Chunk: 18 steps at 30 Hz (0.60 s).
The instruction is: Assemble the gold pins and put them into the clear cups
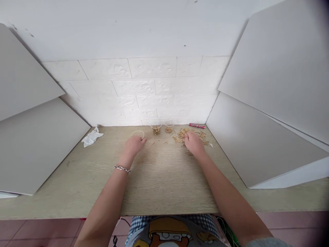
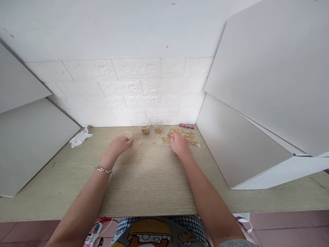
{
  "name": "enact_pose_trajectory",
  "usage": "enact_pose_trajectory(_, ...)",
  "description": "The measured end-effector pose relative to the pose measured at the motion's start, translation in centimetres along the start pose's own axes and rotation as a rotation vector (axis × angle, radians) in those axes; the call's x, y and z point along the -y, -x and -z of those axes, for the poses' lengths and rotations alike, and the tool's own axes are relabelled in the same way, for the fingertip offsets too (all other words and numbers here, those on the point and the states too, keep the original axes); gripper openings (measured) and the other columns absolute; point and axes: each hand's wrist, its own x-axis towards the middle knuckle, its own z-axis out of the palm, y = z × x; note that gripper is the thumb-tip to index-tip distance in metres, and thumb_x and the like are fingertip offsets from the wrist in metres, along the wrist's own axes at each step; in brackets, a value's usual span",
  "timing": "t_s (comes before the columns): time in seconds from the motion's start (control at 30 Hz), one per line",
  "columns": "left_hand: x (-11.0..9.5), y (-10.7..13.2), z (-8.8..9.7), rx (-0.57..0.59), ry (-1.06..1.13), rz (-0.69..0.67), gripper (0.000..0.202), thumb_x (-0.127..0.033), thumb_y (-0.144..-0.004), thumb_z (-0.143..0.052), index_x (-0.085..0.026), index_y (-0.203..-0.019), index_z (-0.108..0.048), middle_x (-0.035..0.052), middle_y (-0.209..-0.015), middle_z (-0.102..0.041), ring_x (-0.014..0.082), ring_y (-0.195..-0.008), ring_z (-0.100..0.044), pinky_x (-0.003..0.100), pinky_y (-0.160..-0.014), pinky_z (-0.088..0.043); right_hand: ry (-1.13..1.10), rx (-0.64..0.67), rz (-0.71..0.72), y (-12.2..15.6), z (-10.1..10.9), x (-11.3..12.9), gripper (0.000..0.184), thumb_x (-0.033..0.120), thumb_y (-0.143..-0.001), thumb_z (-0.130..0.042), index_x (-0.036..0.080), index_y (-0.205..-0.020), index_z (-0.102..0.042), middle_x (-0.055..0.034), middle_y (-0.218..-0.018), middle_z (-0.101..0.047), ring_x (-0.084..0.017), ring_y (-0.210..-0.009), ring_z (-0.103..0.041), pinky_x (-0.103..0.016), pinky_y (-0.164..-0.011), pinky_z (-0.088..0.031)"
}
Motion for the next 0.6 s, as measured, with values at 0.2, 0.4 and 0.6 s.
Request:
enact_pose_trajectory(0.2,-0.5,0.1,0.8,-0.062,0.135,0.035,0.048,-0.047,-0.085,-0.03,-0.017,-0.076,-0.067,0.0109,-0.081,-0.068,0.0237,-0.082,-0.061,0.029,-0.069,-0.044,-0.006,0.034,0.011,-0.8,-0.6,-2.1,0.024,0.017,-0.085,-0.037,0.018,-0.088,-0.061,-0.0102,-0.097,-0.058,-0.021,-0.091,-0.053,-0.03,-0.076,-0.038)
enact_pose_trajectory(0.4,-0.3,0.0,1.1,-0.268,0.273,0.037,0.038,-0.034,-0.084,-0.036,-0.015,-0.092,-0.068,0.012,-0.103,-0.066,0.024,-0.094,-0.06,0.032,-0.079,-0.044,-0.022,-0.003,-0.015,-0.5,-1.0,-1.8,0.025,0.014,-0.08,-0.042,0.015,-0.096,-0.061,-0.0135,-0.106,-0.053,-0.024,-0.096,-0.052,-0.032,-0.08,-0.039)
enact_pose_trajectory(0.6,-1.5,0.6,1.0,-0.195,0.731,0.05,0.04,-0.045,-0.074,-0.053,-0.017,-0.1,-0.067,0.0025,-0.065,-0.066,0.0124,-0.05,-0.054,0.024,-0.051,-0.041,-0.154,-0.067,0.044,-0.1,-0.8,-0.3,0.031,0.013,-0.08,-0.039,0.015,-0.105,-0.057,-0.0118,-0.11,-0.053,-0.022,-0.1,-0.051,-0.031,-0.086,-0.038)
